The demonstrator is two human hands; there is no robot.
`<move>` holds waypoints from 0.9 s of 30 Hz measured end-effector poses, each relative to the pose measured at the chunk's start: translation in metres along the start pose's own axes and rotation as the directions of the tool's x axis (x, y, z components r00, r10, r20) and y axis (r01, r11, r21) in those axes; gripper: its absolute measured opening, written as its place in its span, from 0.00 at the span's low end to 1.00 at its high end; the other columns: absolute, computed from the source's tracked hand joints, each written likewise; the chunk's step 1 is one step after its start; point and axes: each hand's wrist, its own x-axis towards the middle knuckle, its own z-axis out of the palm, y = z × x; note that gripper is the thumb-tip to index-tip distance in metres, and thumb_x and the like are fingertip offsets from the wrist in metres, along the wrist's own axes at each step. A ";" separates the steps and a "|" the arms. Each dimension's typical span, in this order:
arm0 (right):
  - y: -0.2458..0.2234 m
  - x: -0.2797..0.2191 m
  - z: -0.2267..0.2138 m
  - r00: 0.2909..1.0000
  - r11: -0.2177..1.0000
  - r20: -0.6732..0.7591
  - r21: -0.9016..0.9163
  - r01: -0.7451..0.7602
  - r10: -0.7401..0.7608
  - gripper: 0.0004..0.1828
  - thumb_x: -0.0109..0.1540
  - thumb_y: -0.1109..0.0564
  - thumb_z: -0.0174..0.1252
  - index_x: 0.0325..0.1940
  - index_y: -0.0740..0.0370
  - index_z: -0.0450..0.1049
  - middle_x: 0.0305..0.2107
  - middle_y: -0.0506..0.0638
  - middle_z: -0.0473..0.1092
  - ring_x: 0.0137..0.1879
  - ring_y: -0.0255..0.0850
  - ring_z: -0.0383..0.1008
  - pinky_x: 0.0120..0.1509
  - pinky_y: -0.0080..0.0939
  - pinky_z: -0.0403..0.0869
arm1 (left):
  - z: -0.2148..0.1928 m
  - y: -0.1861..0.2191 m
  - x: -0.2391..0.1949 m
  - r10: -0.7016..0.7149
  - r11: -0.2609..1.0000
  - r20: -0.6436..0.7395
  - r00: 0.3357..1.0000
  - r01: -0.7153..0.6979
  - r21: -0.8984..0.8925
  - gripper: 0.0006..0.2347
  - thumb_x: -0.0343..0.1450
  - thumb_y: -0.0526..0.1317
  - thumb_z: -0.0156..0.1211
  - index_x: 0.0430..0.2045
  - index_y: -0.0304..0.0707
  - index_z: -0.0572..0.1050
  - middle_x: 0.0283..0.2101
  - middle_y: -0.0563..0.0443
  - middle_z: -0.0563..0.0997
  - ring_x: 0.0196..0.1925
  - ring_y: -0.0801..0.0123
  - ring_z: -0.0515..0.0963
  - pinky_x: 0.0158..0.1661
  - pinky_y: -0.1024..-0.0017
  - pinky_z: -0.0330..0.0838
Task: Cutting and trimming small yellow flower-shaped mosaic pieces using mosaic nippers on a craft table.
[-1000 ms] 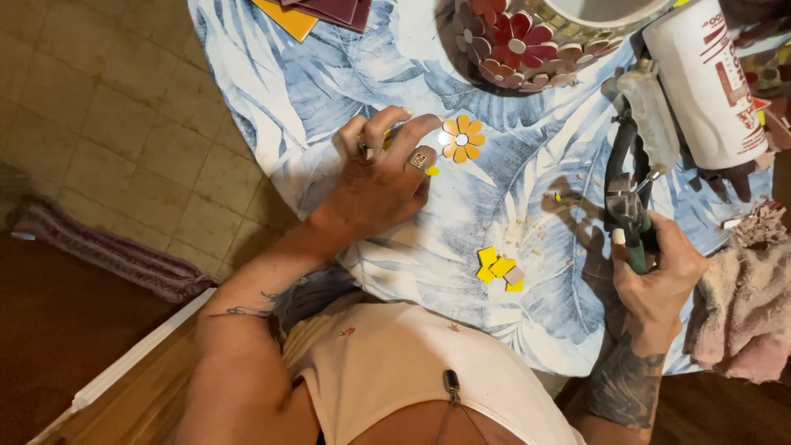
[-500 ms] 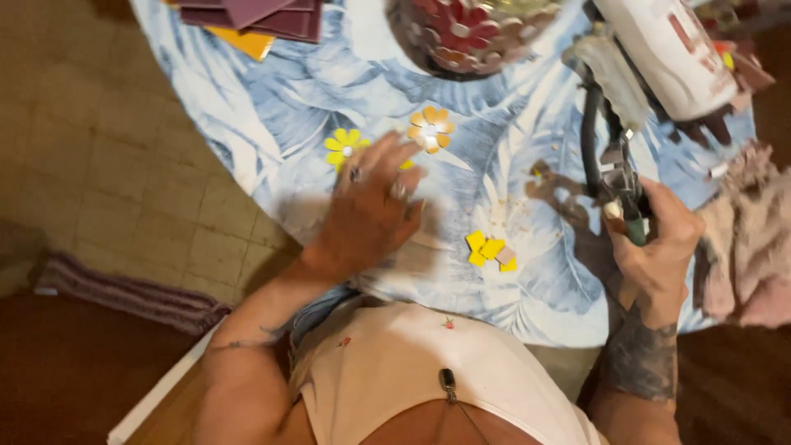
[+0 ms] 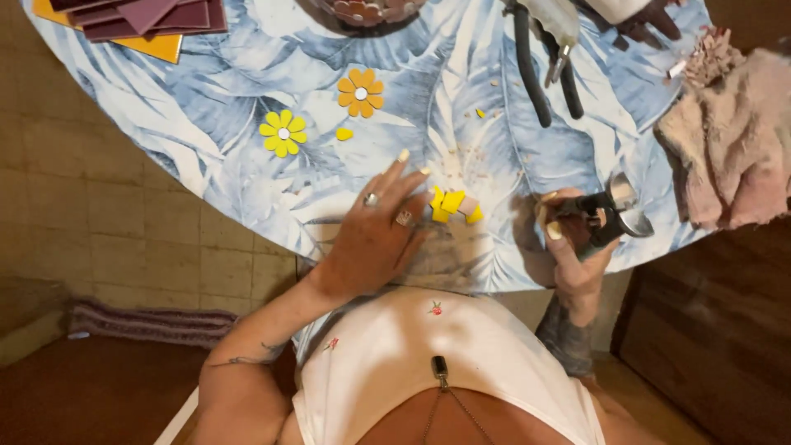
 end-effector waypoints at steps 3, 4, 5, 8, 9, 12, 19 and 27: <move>-0.015 0.008 0.006 1.000 0.998 0.008 -0.058 0.008 -0.007 0.17 0.54 0.58 0.50 0.38 0.78 0.63 0.27 0.61 0.63 0.30 0.41 0.64 0.37 0.39 0.66 | -0.001 -0.001 0.008 -0.035 0.995 0.001 0.999 0.035 0.096 0.10 0.67 0.38 0.44 0.37 0.30 0.66 0.46 0.38 0.66 0.54 0.40 0.62 0.47 0.53 0.61; -0.015 0.007 0.006 1.000 0.998 0.002 -0.057 0.011 -0.011 0.17 0.54 0.58 0.50 0.38 0.78 0.63 0.27 0.61 0.63 0.30 0.41 0.64 0.37 0.39 0.66 | 0.002 -0.004 0.007 -0.029 0.995 0.003 1.000 0.029 0.097 0.10 0.67 0.38 0.44 0.37 0.30 0.66 0.46 0.38 0.66 0.54 0.40 0.62 0.47 0.53 0.61; -0.016 0.007 0.006 1.000 0.998 -0.003 -0.067 0.006 -0.006 0.17 0.54 0.57 0.50 0.39 0.77 0.64 0.28 0.61 0.63 0.31 0.40 0.63 0.37 0.38 0.66 | 0.005 -0.007 0.006 -0.037 0.993 0.015 0.999 0.035 0.111 0.10 0.66 0.37 0.45 0.36 0.31 0.67 0.45 0.39 0.66 0.54 0.41 0.61 0.49 0.55 0.60; -0.014 0.007 0.004 1.000 0.998 -0.014 -0.057 0.005 -0.006 0.18 0.55 0.55 0.50 0.39 0.76 0.64 0.28 0.60 0.64 0.31 0.38 0.62 0.37 0.37 0.65 | 0.009 -0.008 0.007 -0.058 0.990 0.022 0.998 0.055 0.127 0.09 0.65 0.35 0.48 0.35 0.30 0.67 0.45 0.39 0.66 0.54 0.42 0.61 0.51 0.55 0.58; -0.012 0.007 0.004 1.000 0.999 -0.014 -0.039 0.006 -0.007 0.19 0.54 0.54 0.50 0.38 0.76 0.64 0.28 0.59 0.64 0.31 0.38 0.62 0.37 0.37 0.65 | 0.009 -0.008 0.009 -0.078 0.989 0.017 0.997 0.075 0.128 0.09 0.64 0.34 0.50 0.36 0.30 0.67 0.45 0.40 0.66 0.54 0.42 0.61 0.51 0.55 0.58; -0.019 0.010 0.004 0.999 0.998 0.024 -0.050 0.032 -0.031 0.18 0.54 0.55 0.51 0.37 0.77 0.65 0.26 0.59 0.63 0.29 0.38 0.62 0.34 0.36 0.64 | 0.006 -0.002 0.010 -0.135 0.989 0.061 0.989 0.130 0.069 0.09 0.65 0.33 0.48 0.36 0.31 0.68 0.45 0.41 0.66 0.56 0.46 0.59 0.53 0.57 0.56; -0.019 0.010 0.002 0.995 0.998 0.076 -0.019 0.065 -0.064 0.15 0.52 0.58 0.53 0.35 0.74 0.65 0.22 0.55 0.63 0.29 0.36 0.61 0.36 0.37 0.64 | 0.028 0.012 0.006 -0.062 0.998 0.022 0.998 0.062 0.012 0.11 0.63 0.35 0.52 0.36 0.33 0.69 0.45 0.41 0.66 0.53 0.45 0.61 0.52 0.56 0.56; -0.015 0.008 -0.001 0.996 0.997 0.063 0.020 0.068 -0.069 0.15 0.53 0.57 0.52 0.36 0.73 0.65 0.23 0.54 0.63 0.32 0.36 0.63 0.38 0.35 0.65 | 0.011 0.011 0.007 -0.131 0.988 0.048 0.990 0.126 0.088 0.15 0.60 0.37 0.59 0.37 0.31 0.68 0.43 0.41 0.66 0.51 0.48 0.60 0.50 0.58 0.57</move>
